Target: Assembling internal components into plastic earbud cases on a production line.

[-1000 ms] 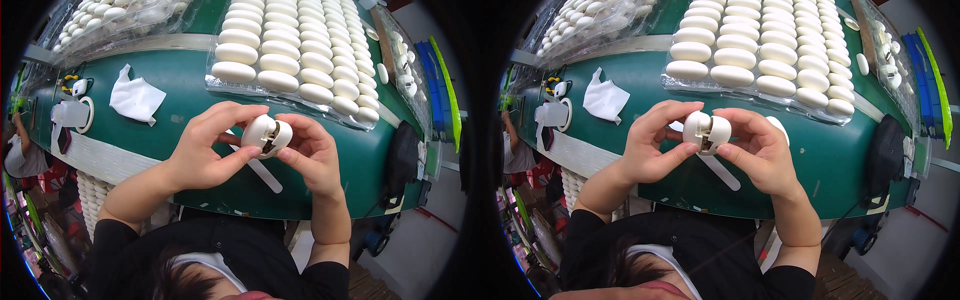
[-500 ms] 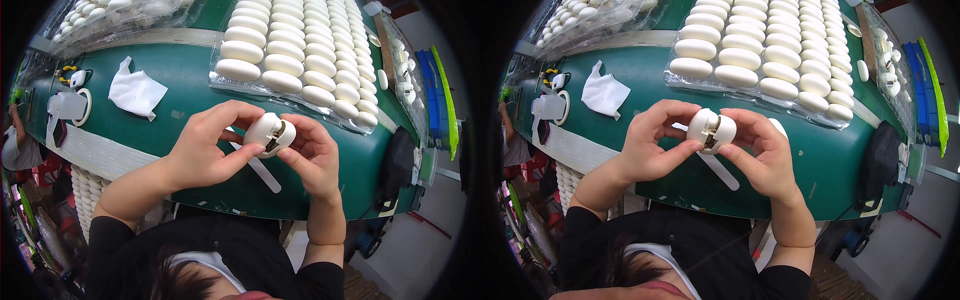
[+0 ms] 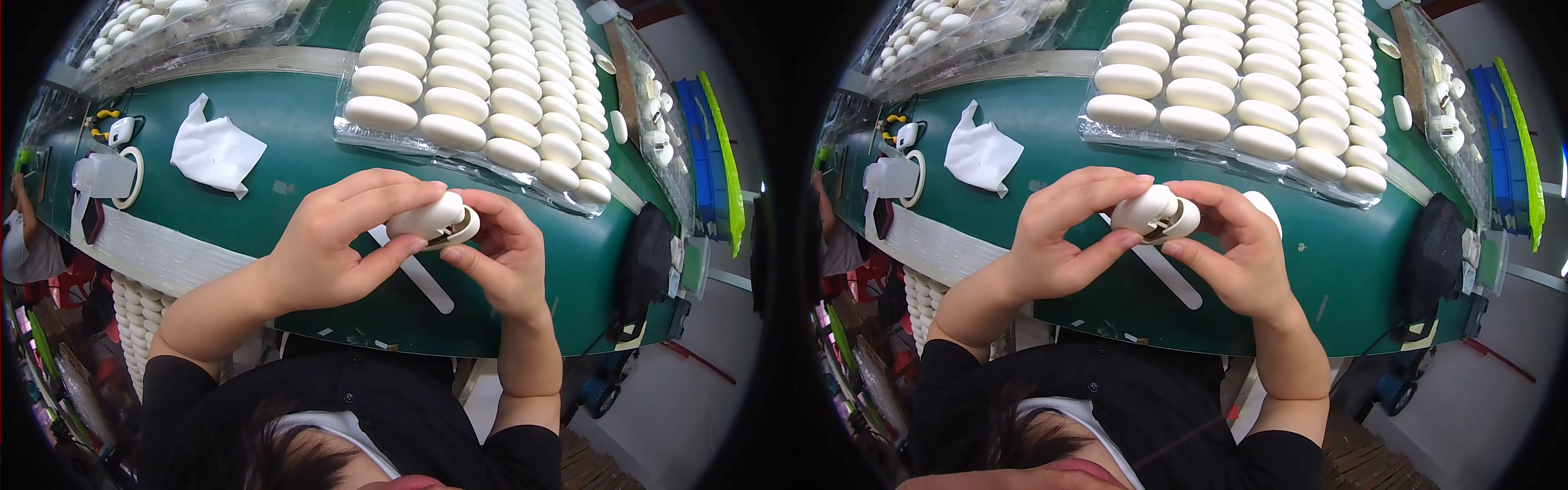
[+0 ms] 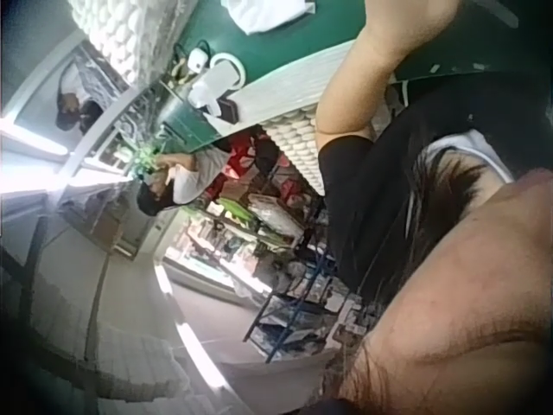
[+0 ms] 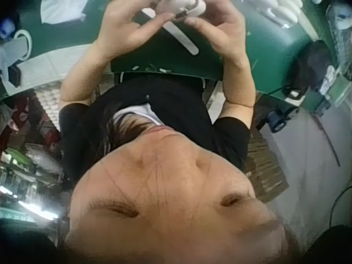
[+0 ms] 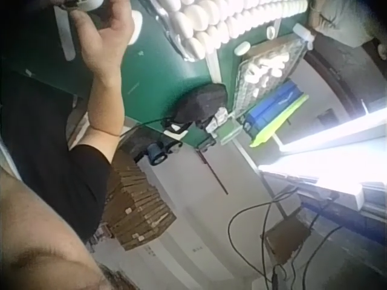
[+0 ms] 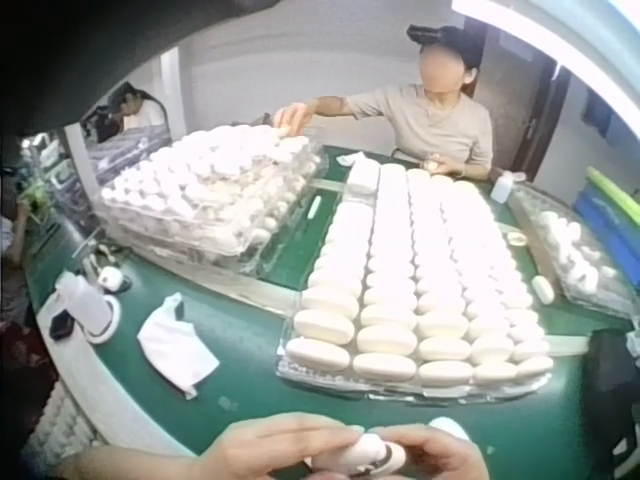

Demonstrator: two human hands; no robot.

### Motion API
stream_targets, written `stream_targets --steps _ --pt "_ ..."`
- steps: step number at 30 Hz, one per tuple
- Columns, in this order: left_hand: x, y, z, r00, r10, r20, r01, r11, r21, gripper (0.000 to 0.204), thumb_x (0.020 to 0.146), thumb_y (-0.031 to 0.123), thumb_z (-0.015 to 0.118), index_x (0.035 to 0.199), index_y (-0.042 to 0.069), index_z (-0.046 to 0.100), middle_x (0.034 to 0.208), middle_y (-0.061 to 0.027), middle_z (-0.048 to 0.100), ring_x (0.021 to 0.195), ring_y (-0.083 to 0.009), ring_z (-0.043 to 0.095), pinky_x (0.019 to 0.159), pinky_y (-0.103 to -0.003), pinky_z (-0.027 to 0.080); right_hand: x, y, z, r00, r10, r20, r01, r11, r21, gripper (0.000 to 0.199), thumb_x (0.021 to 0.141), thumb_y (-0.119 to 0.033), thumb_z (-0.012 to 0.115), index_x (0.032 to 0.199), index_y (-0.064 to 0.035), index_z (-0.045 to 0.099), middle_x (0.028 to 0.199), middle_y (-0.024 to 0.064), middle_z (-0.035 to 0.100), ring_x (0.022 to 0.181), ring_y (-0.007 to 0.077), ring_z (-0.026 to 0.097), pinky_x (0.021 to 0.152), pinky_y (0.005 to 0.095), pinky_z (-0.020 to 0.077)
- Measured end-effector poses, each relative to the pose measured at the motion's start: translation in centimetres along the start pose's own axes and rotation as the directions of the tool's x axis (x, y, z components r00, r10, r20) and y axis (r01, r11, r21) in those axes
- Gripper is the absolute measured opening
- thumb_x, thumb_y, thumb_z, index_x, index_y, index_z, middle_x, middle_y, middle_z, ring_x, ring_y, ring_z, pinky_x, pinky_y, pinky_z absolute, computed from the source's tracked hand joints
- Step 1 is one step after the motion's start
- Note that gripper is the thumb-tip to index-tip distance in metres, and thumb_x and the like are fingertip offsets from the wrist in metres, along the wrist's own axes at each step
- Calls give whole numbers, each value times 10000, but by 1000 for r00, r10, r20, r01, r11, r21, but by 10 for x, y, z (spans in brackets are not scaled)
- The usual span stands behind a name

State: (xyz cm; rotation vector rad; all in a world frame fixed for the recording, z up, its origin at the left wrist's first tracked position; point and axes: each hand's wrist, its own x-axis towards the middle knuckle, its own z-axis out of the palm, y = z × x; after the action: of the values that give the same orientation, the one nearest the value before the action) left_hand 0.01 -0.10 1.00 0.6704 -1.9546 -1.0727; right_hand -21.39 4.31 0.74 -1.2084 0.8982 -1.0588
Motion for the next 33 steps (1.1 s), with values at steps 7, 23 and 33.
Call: stream_targets --steps 7,23,33 --pt "0 -2 2 986 164 -33 -160 982 99 439 700 -48 713 1123 16 618 1070 -143 629 940 -263 637 787 -318 530 -1 1 6 987 -150 -51 136 968 -211 404 774 62 676 1162 15 572 1129 119 602 1056 205 588 906 312 478" --pt "-2 -3 5 969 235 -79 -220 962 159 459 648 -57 734 1087 31 631 1026 -136 629 890 -267 638 747 -330 525 3 5 7 952 -305 -22 284 910 -302 371 737 120 667 1082 1 602 1097 142 628 1071 272 598 917 347 477" --pt "-5 -3 11 968 227 -103 -208 964 163 439 685 -49 730 1101 5 599 1028 -170 623 880 -297 644 738 -334 535 2 5 6 956 -293 -27 272 913 -303 356 727 118 674 1058 3 609 1088 149 632 1058 273 603 913 353 480"
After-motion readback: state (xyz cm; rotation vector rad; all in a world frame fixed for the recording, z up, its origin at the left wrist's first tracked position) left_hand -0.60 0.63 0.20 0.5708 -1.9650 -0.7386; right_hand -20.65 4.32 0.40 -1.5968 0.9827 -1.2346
